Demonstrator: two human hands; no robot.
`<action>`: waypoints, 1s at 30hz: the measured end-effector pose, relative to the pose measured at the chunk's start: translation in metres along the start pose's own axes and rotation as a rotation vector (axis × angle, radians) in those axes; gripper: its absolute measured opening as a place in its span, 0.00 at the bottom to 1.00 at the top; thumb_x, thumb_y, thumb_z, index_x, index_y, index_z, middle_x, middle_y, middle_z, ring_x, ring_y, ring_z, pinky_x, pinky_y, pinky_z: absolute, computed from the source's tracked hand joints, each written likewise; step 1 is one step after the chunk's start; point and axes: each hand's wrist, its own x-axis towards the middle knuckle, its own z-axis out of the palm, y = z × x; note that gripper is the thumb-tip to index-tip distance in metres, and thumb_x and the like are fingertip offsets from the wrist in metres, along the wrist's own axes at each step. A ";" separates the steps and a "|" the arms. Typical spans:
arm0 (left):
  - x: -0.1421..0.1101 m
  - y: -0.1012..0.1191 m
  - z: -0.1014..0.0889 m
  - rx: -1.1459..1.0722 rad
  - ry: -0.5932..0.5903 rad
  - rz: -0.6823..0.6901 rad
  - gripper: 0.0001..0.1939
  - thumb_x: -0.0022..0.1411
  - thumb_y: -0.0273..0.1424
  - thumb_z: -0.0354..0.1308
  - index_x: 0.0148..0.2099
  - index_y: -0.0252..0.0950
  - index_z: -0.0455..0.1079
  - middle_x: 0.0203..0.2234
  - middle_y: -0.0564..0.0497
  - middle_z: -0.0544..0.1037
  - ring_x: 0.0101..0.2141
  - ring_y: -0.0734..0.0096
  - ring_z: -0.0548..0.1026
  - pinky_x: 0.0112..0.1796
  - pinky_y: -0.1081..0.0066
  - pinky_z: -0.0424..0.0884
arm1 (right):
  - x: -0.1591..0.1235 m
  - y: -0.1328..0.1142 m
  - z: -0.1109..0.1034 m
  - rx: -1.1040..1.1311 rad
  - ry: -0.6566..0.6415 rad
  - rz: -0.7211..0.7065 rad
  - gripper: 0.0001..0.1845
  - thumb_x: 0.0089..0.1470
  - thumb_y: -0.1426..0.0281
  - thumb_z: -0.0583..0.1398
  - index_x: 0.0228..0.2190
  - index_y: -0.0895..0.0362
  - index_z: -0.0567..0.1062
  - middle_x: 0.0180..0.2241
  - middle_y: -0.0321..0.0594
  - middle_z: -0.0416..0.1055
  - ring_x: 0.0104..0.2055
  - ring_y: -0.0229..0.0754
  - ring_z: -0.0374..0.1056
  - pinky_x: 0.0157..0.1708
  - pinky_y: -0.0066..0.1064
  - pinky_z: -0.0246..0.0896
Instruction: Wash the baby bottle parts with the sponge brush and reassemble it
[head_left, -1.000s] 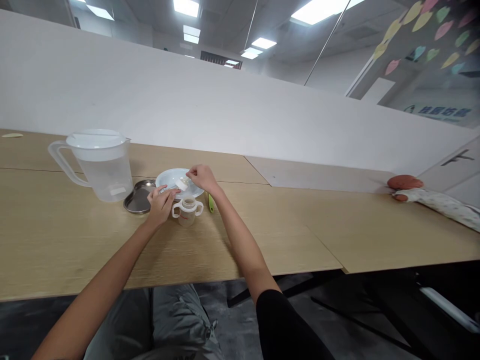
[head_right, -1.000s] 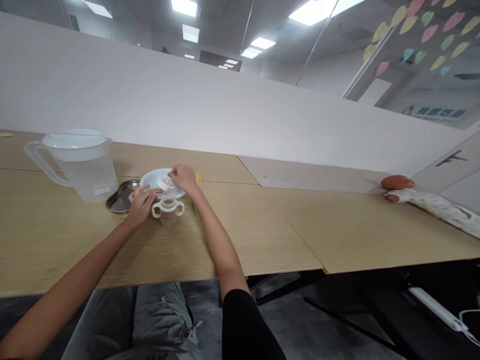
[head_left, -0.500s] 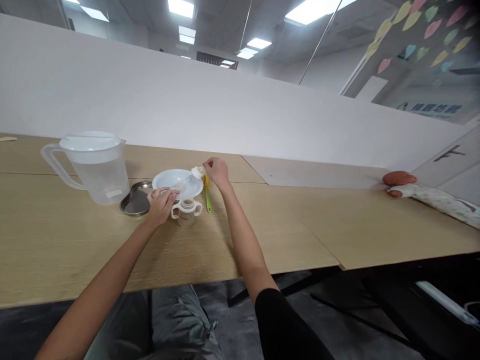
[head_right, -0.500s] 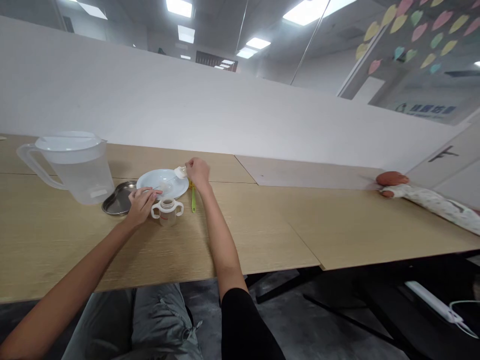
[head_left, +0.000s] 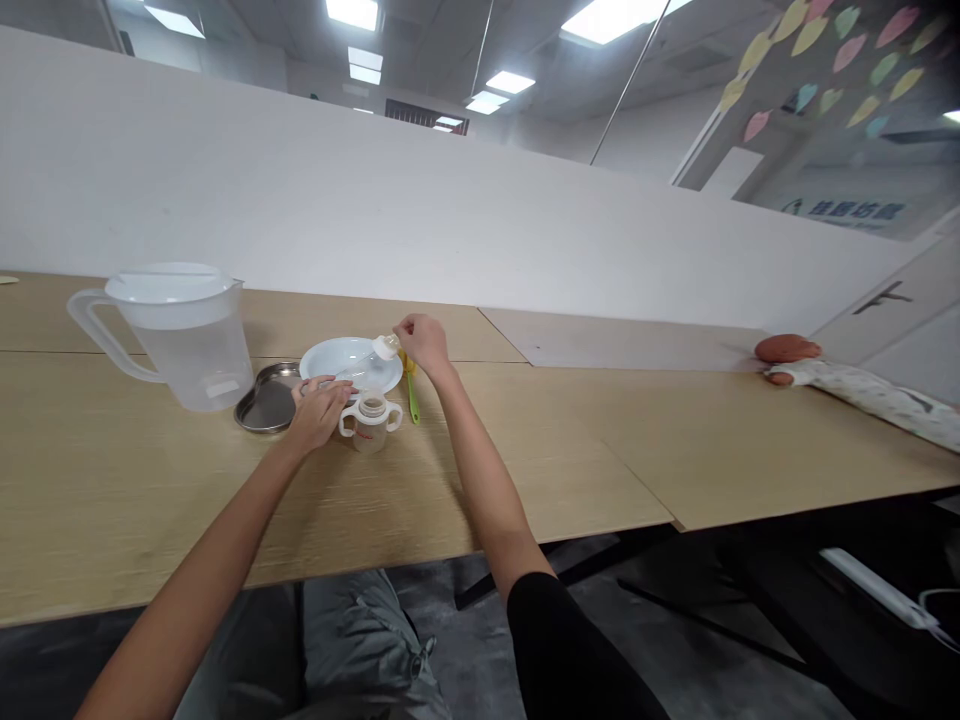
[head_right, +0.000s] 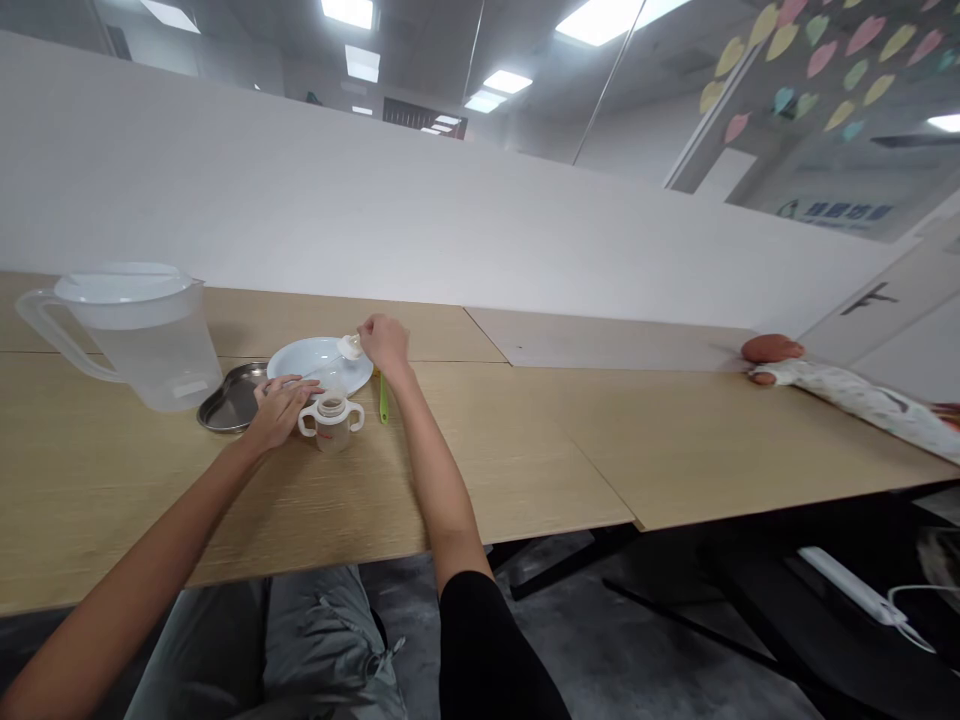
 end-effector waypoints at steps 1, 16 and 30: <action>0.000 0.000 0.000 -0.001 -0.001 -0.002 0.27 0.71 0.44 0.36 0.47 0.43 0.76 0.52 0.49 0.77 0.58 0.54 0.63 0.60 0.47 0.42 | 0.000 0.000 0.000 0.001 0.000 -0.001 0.10 0.59 0.68 0.57 0.36 0.57 0.78 0.38 0.42 0.79 0.41 0.43 0.71 0.40 0.31 0.59; 0.002 0.009 0.002 -0.016 -0.030 0.059 0.27 0.71 0.43 0.34 0.45 0.41 0.74 0.50 0.49 0.78 0.58 0.59 0.65 0.62 0.48 0.40 | 0.004 0.004 -0.004 0.125 -0.007 -0.101 0.13 0.62 0.66 0.54 0.29 0.58 0.73 0.29 0.36 0.72 0.31 0.38 0.63 0.32 0.28 0.50; 0.005 0.014 0.007 0.030 -0.136 0.063 0.28 0.73 0.42 0.31 0.55 0.45 0.72 0.50 0.49 0.77 0.55 0.61 0.66 0.61 0.46 0.41 | 0.003 0.001 -0.007 0.130 0.003 -0.125 0.13 0.63 0.66 0.54 0.29 0.57 0.73 0.29 0.37 0.72 0.31 0.39 0.64 0.32 0.28 0.50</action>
